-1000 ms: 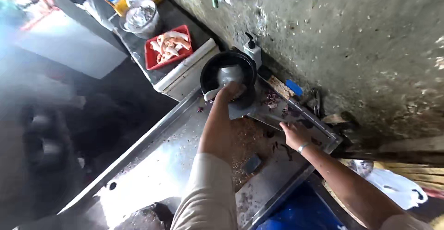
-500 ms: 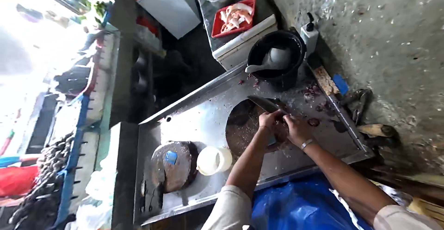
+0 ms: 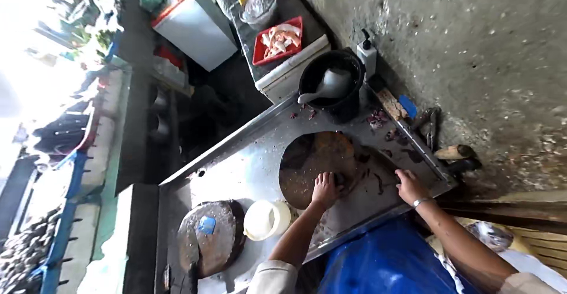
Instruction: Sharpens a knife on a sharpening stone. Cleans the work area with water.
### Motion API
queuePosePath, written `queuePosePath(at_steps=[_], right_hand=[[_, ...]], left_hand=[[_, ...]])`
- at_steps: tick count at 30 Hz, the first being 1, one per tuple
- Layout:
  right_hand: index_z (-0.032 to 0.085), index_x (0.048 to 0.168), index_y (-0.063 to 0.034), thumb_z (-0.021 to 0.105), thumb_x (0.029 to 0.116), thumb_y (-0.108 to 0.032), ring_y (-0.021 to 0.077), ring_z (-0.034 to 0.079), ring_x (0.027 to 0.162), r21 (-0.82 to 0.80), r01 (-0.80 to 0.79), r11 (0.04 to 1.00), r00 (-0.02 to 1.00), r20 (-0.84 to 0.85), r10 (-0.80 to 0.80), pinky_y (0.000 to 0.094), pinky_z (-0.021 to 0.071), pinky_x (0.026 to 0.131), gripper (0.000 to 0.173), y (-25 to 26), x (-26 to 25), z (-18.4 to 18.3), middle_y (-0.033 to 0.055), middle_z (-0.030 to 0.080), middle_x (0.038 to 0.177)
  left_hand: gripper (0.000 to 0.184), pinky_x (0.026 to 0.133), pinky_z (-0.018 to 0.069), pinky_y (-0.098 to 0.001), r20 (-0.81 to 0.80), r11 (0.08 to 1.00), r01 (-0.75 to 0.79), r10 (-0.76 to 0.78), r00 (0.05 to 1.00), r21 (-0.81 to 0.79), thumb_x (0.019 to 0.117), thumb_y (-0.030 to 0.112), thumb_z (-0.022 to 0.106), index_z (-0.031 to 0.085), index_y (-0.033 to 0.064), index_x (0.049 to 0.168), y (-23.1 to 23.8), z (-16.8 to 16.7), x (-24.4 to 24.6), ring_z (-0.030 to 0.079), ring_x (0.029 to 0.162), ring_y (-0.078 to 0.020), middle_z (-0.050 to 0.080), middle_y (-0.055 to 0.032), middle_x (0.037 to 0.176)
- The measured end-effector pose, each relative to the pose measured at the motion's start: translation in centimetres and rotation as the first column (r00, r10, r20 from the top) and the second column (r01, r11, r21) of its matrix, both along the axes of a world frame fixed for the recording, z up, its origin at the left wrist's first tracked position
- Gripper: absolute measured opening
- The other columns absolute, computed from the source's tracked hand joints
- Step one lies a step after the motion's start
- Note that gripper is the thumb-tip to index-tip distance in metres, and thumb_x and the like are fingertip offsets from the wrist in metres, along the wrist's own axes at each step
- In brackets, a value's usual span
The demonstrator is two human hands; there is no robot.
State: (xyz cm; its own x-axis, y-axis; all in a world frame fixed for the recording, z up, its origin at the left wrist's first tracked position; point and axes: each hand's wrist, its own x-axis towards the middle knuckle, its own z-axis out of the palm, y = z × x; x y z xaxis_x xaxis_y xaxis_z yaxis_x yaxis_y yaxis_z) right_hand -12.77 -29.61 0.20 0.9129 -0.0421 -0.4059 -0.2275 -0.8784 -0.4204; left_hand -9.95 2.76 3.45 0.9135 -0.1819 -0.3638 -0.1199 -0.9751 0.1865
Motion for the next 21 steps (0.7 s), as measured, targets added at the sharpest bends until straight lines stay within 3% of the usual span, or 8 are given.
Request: queuePosePath(at_steps=[4, 7, 9, 11, 14, 16, 18, 21], right_hand=[[0.062, 0.139, -0.0161, 0.069, 0.0942, -0.024, 0.0443, 0.052, 0.132, 0.008, 0.007, 1.0, 0.986, 0.166, -0.009, 0.064, 0.0471, 0.104, 0.046, -0.1, -1.3, 1.6, 0.0217, 0.055, 0.143], [0.07, 0.129, -0.0135, 0.069, 0.0926, -0.02, 0.0393, 0.057, 0.129, 0.096, 0.033, 0.995, 0.94, 0.334, -0.063, 0.0573, 0.0476, 0.108, 0.037, -0.1, -3.2, 1.5, 0.0192, 0.061, 0.137], [0.074, 0.122, -0.0117, 0.07, 0.091, -0.018, 0.0363, 0.061, 0.124, 0.157, 0.054, 0.986, 0.912, 0.393, -0.112, 0.0537, 0.051, 0.105, 0.032, -0.3, -4.5, 1.4, 0.018, 0.064, 0.132], [0.075, 0.118, -0.0105, 0.071, 0.0899, -0.016, 0.0313, 0.066, 0.116, 0.253, 0.094, 0.963, 0.897, 0.397, -0.192, 0.0489, 0.0558, 0.1, 0.029, -0.6, -5.8, 1.1, 0.0166, 0.065, 0.128], [0.074, 0.114, -0.0053, 0.068, 0.0903, -0.013, 0.0221, 0.069, 0.092, 0.409, 0.187, 0.893, 0.866, 0.36, -0.346, 0.0364, 0.0606, 0.084, 0.026, -2.3, -8.6, 1.0, 0.0161, 0.068, 0.118], [0.074, 0.113, -0.004, 0.066, 0.0913, -0.014, 0.0176, 0.07, 0.087, 0.459, 0.245, 0.854, 0.825, 0.363, -0.433, 0.0316, 0.0619, 0.079, 0.025, -3.4, -9.9, 1.2, 0.0143, 0.069, 0.114], [0.073, 0.11, -0.0047, 0.065, 0.0923, -0.016, 0.0151, 0.07, 0.086, 0.469, 0.289, 0.835, 0.796, 0.367, -0.482, 0.0299, 0.0623, 0.077, 0.023, -4.2, -11.0, 1.4, 0.0123, 0.07, 0.111], [0.073, 0.11, -0.0058, 0.064, 0.0935, -0.017, 0.0142, 0.07, 0.084, 0.464, 0.313, 0.829, 0.803, 0.337, -0.492, 0.0299, 0.0617, 0.076, 0.022, -4.9, -11.5, 2.7, 0.0109, 0.07, 0.109]], left_hand=[[0.066, 0.118, 0.0375, -0.0565, 0.248, 0.979, -0.08, 0.125, 0.961, -0.186, 0.1015, 0.049, 0.058, 0.047, 0.0048, 0.15, -3.6, 7.0, 10.2, 0.045, 0.141, -0.042, 0.051, -0.0241, 0.147], [0.064, 0.114, 0.0375, -0.0641, 0.405, 0.987, -0.022, 0.085, 0.91, -0.157, 0.1008, 0.045, 0.061, 0.049, 0.004, 0.149, -6.8, 12.0, 21.3, 0.043, 0.141, -0.0462, 0.05, -0.0256, 0.149], [0.06, 0.11, 0.0388, -0.0691, 0.241, 0.996, -0.063, 0.076, 0.968, -0.059, 0.1013, 0.045, 0.059, 0.056, 0.0019, 0.143, -8.4, 12.8, 27.8, 0.044, 0.14, -0.0485, 0.05, -0.0278, 0.148], [0.049, 0.101, 0.0444, -0.0722, -0.004, 0.998, -0.067, 0.067, 0.998, 0.016, 0.0994, 0.041, 0.06, 0.068, -0.0003, 0.124, -9.4, 11.5, 32.2, 0.057, 0.126, -0.0487, 0.063, -0.0288, 0.131], [0.051, 0.1, 0.0467, -0.0662, -0.128, 0.964, -0.171, 0.147, 0.981, -0.205, 0.107, 0.039, 0.048, 0.065, -0.0064, 0.123, -10.8, 9.9, 33.1, 0.062, 0.116, -0.0462, 0.065, -0.0316, 0.122], [0.066, 0.108, 0.0433, -0.0654, 0.005, 0.869, -0.284, 0.313, 0.95, -0.405, 0.1077, 0.05, 0.042, 0.054, -0.0078, 0.136, -12.9, 11.3, 31.5, 0.054, 0.13, -0.0485, 0.055, -0.0349, 0.137], [0.068, 0.114, 0.0406, -0.0593, 0.084, 0.753, -0.258, 0.383, 0.92, -0.606, 0.1057, 0.05, 0.049, 0.045, -0.0047, 0.147, -16.3, 12.4, 29.1, 0.049, 0.137, -0.0432, 0.05, -0.0315, 0.145], [0.062, 0.103, 0.05, -0.055, -0.02, 0.627, -0.279, 0.387, 0.922, -0.728, 0.1046, 0.047, 0.053, 0.051, -0.0037, 0.14, -22.0, 10.4, 26.9, 0.062, 0.12, -0.0366, 0.062, -0.0267, 0.129]])
